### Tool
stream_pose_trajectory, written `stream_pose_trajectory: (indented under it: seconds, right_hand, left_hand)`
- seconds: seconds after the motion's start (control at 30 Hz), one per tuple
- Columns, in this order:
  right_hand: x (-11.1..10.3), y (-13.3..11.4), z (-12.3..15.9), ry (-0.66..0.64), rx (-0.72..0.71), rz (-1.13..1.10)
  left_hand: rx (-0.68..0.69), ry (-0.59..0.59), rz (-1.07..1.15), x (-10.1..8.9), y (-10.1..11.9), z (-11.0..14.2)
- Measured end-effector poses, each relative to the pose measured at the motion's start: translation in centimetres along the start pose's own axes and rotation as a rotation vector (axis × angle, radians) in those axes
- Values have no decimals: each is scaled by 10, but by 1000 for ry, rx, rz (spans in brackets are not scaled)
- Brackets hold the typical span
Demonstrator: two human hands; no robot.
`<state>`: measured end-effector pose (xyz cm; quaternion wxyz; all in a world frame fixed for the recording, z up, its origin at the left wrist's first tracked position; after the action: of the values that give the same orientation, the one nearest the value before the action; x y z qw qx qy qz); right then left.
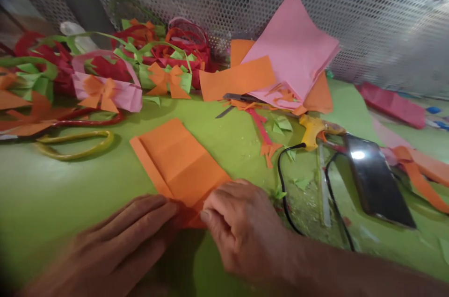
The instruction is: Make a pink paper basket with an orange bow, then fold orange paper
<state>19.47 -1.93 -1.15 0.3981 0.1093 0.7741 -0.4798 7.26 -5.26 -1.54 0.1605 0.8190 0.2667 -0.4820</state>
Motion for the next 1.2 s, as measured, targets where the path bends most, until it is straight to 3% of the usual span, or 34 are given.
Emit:
stream_pose_trajectory:
  seconds: [0.47,0.7,0.87,1.2]
  right_hand:
    - [5,4,-3,14,-35,247]
    - [6,5,-4,15,-48,268]
    - [5,4,-3,32,-49,283]
    - [5,3,-2,19,-63,300]
  left_hand:
    - [51,-9,-69,5,6,8]
    - [45,-28,-149,4,10,4]
    - [57,-118,-138,3,9,-2]
    - [47,-100,-162,5,11,2]
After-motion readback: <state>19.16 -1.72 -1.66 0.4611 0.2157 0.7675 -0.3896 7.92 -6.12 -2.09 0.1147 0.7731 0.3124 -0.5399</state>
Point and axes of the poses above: each hand's wrist, its own z-axis away from the middle knuckle, its own x-axis out of the palm, y = z × x, the point moved 8 cm from there along -z, towards the middle knuckle, and after that the axes turned 8 degrees about -z, right-handed, at the moved point
